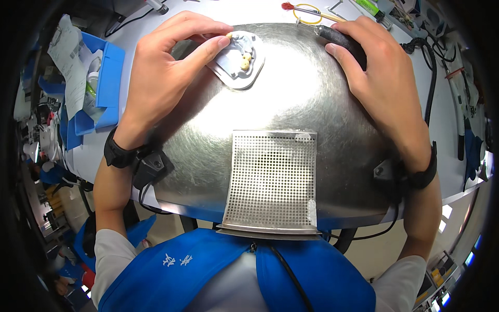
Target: Polishing and fitting dental crowns onto molds using a handheld rotary tool in a laboratory setting.
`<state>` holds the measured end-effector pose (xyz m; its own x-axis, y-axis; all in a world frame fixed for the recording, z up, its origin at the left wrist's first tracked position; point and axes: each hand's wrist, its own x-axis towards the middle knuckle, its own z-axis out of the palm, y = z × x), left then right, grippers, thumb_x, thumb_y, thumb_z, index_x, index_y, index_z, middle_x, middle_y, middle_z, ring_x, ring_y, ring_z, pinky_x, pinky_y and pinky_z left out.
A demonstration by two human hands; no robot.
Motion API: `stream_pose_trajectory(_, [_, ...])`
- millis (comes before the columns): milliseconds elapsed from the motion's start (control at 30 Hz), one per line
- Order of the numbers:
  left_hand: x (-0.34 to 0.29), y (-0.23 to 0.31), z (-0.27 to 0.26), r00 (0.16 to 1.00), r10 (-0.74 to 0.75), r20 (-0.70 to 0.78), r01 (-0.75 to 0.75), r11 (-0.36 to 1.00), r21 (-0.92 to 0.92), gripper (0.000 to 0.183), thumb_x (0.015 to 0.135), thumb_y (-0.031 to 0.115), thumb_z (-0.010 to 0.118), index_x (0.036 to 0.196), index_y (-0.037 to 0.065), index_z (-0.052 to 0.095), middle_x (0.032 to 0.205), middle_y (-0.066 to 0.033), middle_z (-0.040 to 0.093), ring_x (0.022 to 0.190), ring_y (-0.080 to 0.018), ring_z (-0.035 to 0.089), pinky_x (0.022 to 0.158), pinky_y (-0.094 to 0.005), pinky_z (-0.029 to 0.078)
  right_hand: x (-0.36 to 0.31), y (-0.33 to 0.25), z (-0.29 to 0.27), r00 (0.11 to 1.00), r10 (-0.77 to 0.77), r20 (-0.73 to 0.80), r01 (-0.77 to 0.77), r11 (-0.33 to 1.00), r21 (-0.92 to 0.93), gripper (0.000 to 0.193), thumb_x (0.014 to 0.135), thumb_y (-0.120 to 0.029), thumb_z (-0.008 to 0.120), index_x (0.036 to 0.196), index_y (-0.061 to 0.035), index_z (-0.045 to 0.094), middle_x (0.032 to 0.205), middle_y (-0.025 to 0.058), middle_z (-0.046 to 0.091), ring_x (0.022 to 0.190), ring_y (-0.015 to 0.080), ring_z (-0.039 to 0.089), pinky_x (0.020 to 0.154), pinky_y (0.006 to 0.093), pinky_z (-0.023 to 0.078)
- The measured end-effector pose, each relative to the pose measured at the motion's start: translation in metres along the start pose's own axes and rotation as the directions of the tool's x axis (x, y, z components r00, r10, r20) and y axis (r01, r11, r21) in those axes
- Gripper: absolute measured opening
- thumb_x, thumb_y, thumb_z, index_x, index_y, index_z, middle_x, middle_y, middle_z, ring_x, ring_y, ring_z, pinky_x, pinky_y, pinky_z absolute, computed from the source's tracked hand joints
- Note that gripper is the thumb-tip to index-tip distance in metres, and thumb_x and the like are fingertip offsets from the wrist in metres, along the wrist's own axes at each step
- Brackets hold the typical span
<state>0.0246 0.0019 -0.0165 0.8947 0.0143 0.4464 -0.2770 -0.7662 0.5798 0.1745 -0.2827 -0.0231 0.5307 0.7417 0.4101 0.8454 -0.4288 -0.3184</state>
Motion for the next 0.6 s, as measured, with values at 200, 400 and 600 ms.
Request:
stream_pose_trajectory(200, [-0.002, 0.0, 0.0, 0.996, -0.085, 0.035, 0.087, 0.994, -0.07, 0.02, 0.098, 0.01, 0.079, 0.116, 0.001, 0.083, 0.11, -0.0102, 0.081, 0.097, -0.0176, 0.073, 0.092, -0.0302, 0.056, 0.002, 0.0, -0.001, 1.0, 0.025, 0.011, -0.026, 0.998, 0.06, 0.03, 0.099, -0.017, 0.076, 0.12, 0.0031, 0.074, 0.11, 0.0158, 0.072, 0.1, 0.035, 0.072, 0.09, 0.0388, 0.055])
stream_pose_trajectory(400, [-0.007, 0.008, 0.0, 0.965, -0.253, 0.071, 0.263, 0.94, -0.219, 0.023, 0.099, 0.016, 0.078, 0.116, 0.0, 0.082, 0.106, -0.0146, 0.084, 0.098, -0.0183, 0.078, 0.091, -0.0316, 0.058, 0.005, -0.003, -0.002, 1.0, 0.019, 0.019, -0.019, 0.999, 0.027, 0.032, 0.097, -0.019, 0.079, 0.12, 0.0019, 0.076, 0.111, 0.0139, 0.074, 0.102, 0.0304, 0.074, 0.091, 0.0384, 0.056])
stream_pose_trajectory(600, [-0.002, -0.002, -0.002, 0.999, -0.04, -0.028, 0.04, 0.999, 0.009, 0.021, 0.091, 0.02, 0.081, 0.107, 0.006, 0.086, 0.102, -0.0095, 0.075, 0.11, -0.0304, 0.064, 0.103, -0.0391, 0.05, 0.021, -0.034, -0.013, 0.984, -0.179, -0.009, 0.177, 0.966, 0.187, 0.041, 0.09, -0.013, 0.087, 0.128, -0.0036, 0.075, 0.126, 0.0093, 0.076, 0.104, 0.0216, 0.068, 0.091, 0.0319, 0.051])
